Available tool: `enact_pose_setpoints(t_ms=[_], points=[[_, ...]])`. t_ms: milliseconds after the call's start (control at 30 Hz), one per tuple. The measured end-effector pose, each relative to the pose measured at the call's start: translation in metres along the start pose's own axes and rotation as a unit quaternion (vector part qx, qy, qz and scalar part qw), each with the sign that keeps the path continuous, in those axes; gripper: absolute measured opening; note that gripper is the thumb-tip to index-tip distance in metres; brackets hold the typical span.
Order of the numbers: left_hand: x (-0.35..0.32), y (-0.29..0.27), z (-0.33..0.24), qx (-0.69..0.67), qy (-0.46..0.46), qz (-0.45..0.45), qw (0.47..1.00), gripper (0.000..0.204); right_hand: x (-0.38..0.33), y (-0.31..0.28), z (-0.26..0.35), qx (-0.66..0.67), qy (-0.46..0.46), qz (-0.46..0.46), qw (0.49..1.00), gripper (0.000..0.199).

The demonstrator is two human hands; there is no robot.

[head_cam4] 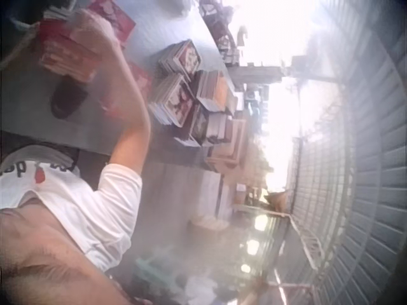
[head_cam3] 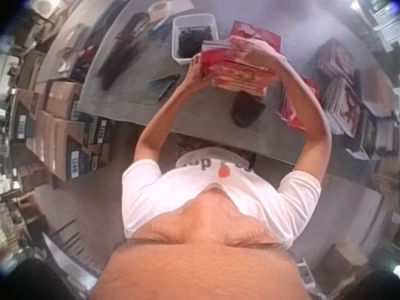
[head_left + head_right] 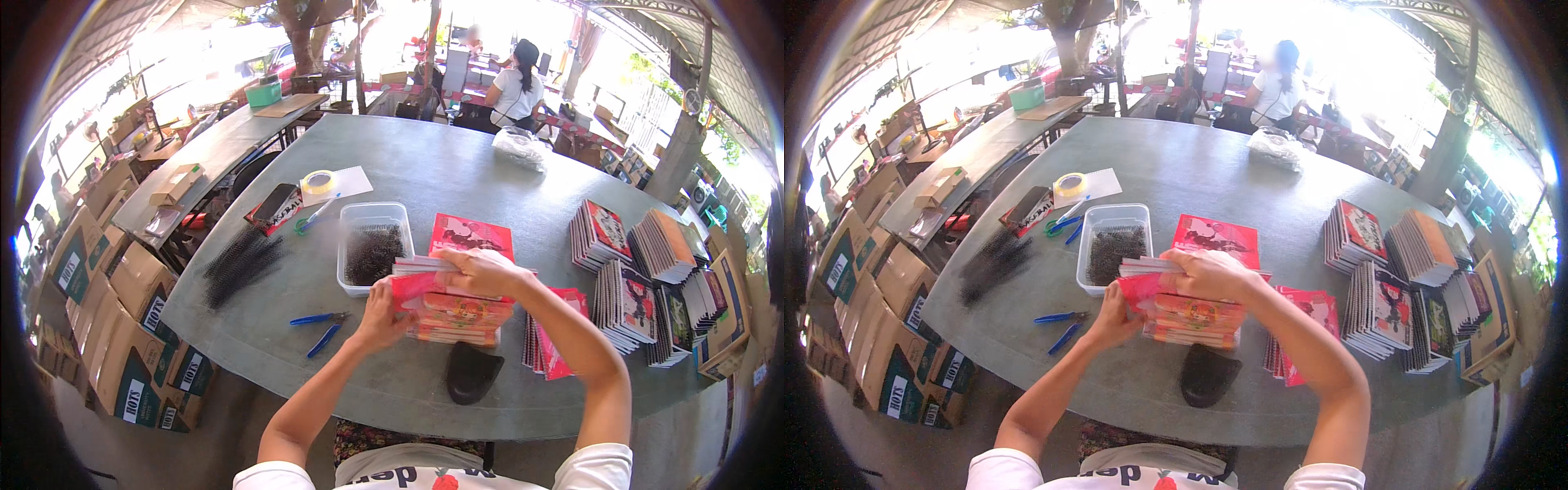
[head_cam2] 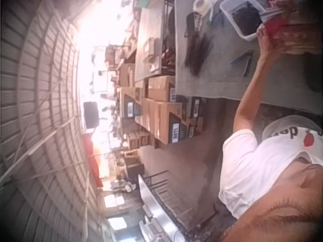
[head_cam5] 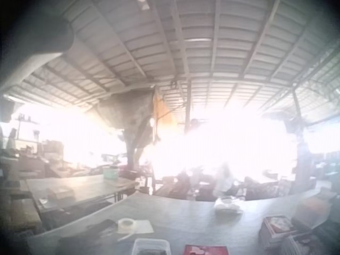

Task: The person binds notebooks by threading a plastic coil through the holes and then trimming the excess coil with pliers.

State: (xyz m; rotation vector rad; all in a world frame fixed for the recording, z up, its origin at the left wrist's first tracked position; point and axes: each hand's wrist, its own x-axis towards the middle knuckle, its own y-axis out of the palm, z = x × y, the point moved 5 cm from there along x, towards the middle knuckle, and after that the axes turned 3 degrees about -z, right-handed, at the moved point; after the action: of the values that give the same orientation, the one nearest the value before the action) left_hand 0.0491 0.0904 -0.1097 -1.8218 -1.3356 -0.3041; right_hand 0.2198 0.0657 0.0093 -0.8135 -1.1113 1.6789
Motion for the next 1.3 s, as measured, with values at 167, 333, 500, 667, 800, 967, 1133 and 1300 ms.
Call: enact_pose_setpoints(t_ms=[167,333,500,667,800,967,1133,1300], points=[[0.007,-0.053,-0.027,0.175,-0.006,0.059,0.983,0.068,0.002,-0.004,0.046,-0.103,0.031,0.033,0.994,0.073],[-0.045,-0.244,0.071,0.389,-0.203,-0.09,0.894,0.033,-0.089,-0.04,-0.019,-0.017,0.028,-0.373,0.927,0.065],[-0.148,-0.289,0.164,0.567,-0.359,-0.022,0.741,0.018,-0.102,0.037,-0.057,0.42,0.102,-0.519,0.737,0.043],[-0.107,-0.269,0.121,0.605,-0.257,-0.127,0.743,0.01,-0.089,0.045,-0.063,0.468,0.132,-0.51,0.71,0.028],[-0.137,-0.287,0.149,0.601,-0.28,-0.093,0.743,0.016,-0.085,0.048,-0.067,0.442,0.142,-0.517,0.719,0.024],[-0.126,-0.28,0.132,0.56,-0.261,-0.01,0.786,0.022,-0.09,0.011,-0.017,0.126,0.087,-0.625,0.765,0.033],[-0.088,-0.266,0.071,0.452,-0.154,-0.164,0.863,0.024,-0.044,0.001,0.073,-0.221,-0.053,-0.464,0.856,0.044],[-0.078,-0.263,0.022,0.079,-0.223,-0.239,0.942,0.025,-0.03,0.052,0.046,-0.124,-0.166,-0.362,0.909,0.04]])
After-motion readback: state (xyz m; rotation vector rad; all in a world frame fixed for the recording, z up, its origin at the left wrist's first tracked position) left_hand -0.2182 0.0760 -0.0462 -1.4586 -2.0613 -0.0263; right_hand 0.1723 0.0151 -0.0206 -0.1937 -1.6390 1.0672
